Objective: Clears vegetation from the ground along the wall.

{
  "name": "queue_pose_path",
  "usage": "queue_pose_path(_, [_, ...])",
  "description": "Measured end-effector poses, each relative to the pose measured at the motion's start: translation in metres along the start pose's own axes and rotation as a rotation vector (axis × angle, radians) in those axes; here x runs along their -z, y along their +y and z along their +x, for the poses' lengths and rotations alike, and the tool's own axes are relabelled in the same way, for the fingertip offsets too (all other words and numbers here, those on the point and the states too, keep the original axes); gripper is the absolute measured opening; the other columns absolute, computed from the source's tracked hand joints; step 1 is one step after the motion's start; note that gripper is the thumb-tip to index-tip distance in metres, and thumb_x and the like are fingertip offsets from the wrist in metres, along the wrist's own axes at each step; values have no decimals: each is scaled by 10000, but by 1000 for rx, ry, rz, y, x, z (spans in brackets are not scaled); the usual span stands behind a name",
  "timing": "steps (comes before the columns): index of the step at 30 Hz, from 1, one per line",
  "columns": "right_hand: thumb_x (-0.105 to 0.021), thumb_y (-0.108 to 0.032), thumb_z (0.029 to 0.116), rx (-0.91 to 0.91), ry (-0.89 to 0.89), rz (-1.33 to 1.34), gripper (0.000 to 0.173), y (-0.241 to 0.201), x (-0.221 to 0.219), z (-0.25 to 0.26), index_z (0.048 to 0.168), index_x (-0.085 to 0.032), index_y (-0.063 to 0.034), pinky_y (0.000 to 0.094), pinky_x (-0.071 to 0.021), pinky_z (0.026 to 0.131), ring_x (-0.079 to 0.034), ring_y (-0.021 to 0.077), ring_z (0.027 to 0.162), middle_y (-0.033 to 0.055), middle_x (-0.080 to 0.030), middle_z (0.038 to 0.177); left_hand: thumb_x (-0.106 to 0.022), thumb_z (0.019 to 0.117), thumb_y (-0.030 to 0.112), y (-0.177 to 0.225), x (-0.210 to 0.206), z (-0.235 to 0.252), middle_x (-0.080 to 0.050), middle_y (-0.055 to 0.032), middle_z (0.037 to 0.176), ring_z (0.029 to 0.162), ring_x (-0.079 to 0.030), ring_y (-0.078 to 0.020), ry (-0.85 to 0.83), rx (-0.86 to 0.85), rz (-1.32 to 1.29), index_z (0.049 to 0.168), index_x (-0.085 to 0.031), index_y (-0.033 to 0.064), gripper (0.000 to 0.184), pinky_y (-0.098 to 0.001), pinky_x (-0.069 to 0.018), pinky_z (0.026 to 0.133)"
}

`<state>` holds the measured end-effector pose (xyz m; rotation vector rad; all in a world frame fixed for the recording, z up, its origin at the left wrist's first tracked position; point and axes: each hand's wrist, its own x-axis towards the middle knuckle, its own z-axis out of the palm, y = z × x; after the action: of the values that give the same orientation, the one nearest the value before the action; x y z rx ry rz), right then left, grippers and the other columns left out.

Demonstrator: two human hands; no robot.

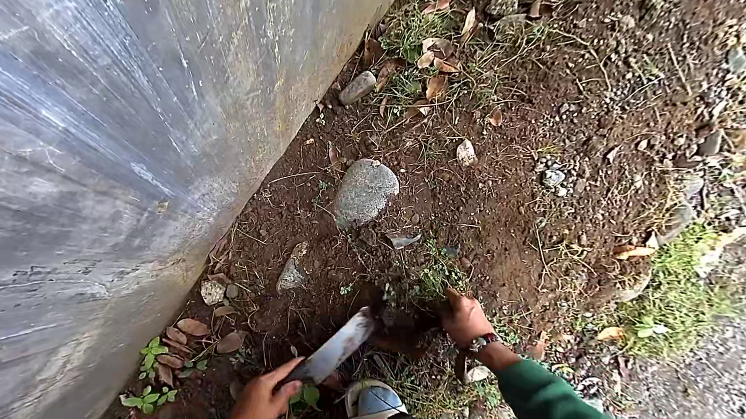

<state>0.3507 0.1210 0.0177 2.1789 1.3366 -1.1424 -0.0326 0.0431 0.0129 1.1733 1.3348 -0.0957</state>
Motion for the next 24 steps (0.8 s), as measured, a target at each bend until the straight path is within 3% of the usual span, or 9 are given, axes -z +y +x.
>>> queue_pose_path(3, [-511, -148, 1066, 22, 18, 10, 400, 2, 0, -1, 1426, -547, 20, 619, -468, 1059, -635, 482, 1218, 329, -663, 1247, -536, 1080, 271, -38, 41, -25, -618, -60, 782, 492, -485, -119, -59, 102, -208, 1509, -521, 136, 450, -286, -444, 467])
queue_pose_path(10, [-564, -68, 978, 289, 206, -217, 393, -14, -8, -8, 1361, -644, -43, 634, -572, 780, -712, 483, 946, 271, -543, 1448, -477, 1110, 301, 93, -58, 54, -537, -32, 719, 456, -434, -84, -40, 167, -750, 1493, -509, 127, 422, -228, -383, 415])
queue_pose_path(13, [-584, -39, 938, 411, 309, -258, 443, -21, -16, -10, 1379, -603, -8, 588, -587, 748, -724, 464, 937, 274, -536, 1470, -360, 1127, 389, 84, -65, 49, -475, 35, 631, 402, -383, -21, -252, 318, -1124, 1164, -522, 149, 292, -150, -326, 361])
queue_pose_path(14, [-610, -44, 915, 463, 316, -264, 477, -24, -19, -8, 1391, -602, -8, 587, -588, 743, -725, 464, 942, 268, -536, 1479, -365, 1129, 378, 69, -56, 42, -483, 35, 642, 420, -395, -26, -251, 298, -1070, 1220, -534, 153, 295, -157, -334, 376])
queue_pose_path(16, [-619, -132, 930, 477, 168, -325, 645, -36, -20, -4, 1553, -456, -91, 605, -575, 795, -707, 462, 1024, 223, -395, 1620, -447, 1114, 320, 31, -28, 22, -524, 13, 673, 457, -438, -62, -111, 249, -841, 1427, -547, 159, 367, -203, -375, 406])
queue_pose_path(18, [-626, -280, 979, 384, -45, -420, 871, -54, -17, 4, 1684, -119, -202, 629, -547, 864, -672, 466, 1103, 187, -150, 1727, -485, 1101, 292, -8, 13, -6, -555, -6, 708, 472, -462, -84, 48, 240, -660, 1493, -516, 159, 415, -234, -401, 420])
queue_pose_path(20, [-660, -319, 982, 299, -112, -470, 963, -65, -15, 9, 1683, -17, -167, 647, -534, 890, -660, 492, 1108, 256, -233, 1677, -495, 1095, 273, -43, 58, -38, -584, -27, 728, 467, -476, -93, 193, 245, -529, 1505, -508, 153, 427, -244, -412, 411])
queue_pose_path(21, [-651, -280, 993, 255, -130, -487, 916, -70, -12, 10, 1673, -66, -98, 654, -526, 906, -648, 508, 1122, 298, -332, 1606, -498, 1090, 254, -57, 79, -54, -594, -34, 732, 466, -481, -98, 242, 244, -457, 1509, -506, 146, 433, -251, -417, 412])
queue_pose_path(24, [-568, -159, 1012, 154, -145, -427, 477, -70, 2, 9, 1451, -503, 17, 680, -491, 956, -617, 503, 1215, 306, -585, 1386, -523, 1079, 183, -80, 124, -86, -603, -37, 702, 441, -479, -92, 268, 263, -327, 1482, -543, 116, 409, -240, -407, 401])
